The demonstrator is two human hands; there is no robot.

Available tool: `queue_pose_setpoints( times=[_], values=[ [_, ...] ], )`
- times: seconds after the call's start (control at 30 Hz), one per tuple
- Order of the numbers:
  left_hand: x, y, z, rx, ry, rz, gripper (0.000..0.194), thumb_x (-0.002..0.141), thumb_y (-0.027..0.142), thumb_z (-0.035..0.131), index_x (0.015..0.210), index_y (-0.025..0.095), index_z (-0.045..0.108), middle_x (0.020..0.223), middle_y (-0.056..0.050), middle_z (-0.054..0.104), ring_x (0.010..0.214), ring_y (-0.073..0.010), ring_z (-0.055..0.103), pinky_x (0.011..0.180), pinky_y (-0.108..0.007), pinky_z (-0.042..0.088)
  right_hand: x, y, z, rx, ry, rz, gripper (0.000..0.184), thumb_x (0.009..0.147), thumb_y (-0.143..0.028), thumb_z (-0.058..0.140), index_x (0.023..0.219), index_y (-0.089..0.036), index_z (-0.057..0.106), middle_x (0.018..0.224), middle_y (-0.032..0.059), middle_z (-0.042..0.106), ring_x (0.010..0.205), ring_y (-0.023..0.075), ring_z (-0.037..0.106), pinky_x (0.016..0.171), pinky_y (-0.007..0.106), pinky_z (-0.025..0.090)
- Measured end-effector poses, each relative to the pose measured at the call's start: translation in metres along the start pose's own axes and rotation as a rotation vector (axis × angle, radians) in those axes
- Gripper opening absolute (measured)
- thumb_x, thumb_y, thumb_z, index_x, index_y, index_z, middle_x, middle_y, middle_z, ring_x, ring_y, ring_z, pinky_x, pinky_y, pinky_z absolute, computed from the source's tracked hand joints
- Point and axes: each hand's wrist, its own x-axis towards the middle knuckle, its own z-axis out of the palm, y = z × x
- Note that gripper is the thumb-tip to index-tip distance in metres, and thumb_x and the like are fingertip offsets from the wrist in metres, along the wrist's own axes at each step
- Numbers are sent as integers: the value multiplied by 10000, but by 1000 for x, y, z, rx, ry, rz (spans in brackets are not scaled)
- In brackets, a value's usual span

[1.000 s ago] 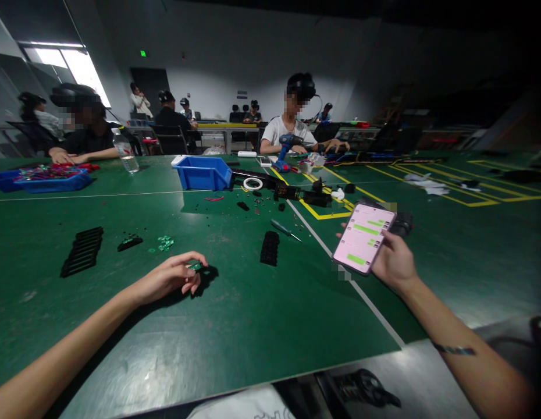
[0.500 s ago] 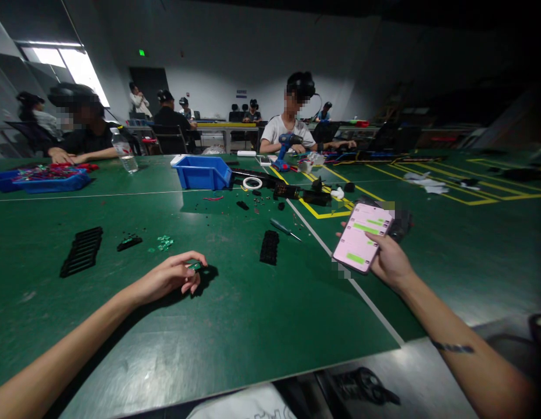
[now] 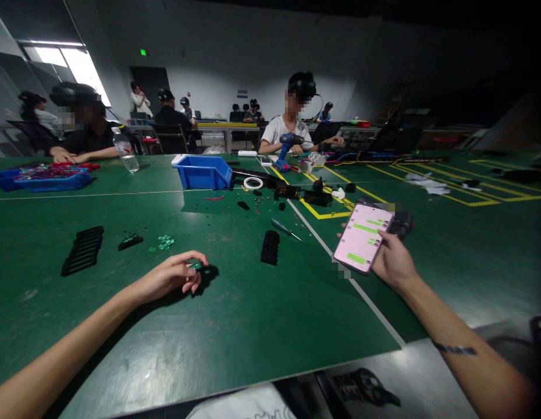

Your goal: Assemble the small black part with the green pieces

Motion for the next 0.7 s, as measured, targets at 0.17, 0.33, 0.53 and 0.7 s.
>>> queue_pose_setpoints(
  times=[0.17,0.33,0.53,0.7],
  values=[
    [0,1,0,-2,4,4,317,889,219,591,1188,118,567,663,-29,636,641,-154,580,663,-270,375,-3,3,7,-225,111,-55,477,757,-140,776,1215,-232,678,1292,124,718,1105,311,732,960,420,593],
    [-1,1,0,18,8,-7,322,894,219,578,1200,123,548,694,-42,661,631,-138,572,650,-257,358,-3,3,10,-201,112,-61,414,793,-208,753,1203,-226,692,1240,130,741,1088,314,734,936,455,596],
    [0,3,2,25,17,-7,325,893,218,575,1198,116,537,689,-43,663,622,-133,567,652,-256,355,0,4,7,-250,104,-19,443,892,-366,651,1309,-217,639,1381,176,651,1113,333,720,901,487,591],
    [0,3,3,28,15,-7,323,893,225,582,1195,116,538,700,-48,669,616,-130,565,645,-252,353,-2,2,11,-300,132,18,600,977,-576,445,1451,-216,515,1482,213,552,1152,318,705,847,461,591]
  ],
)
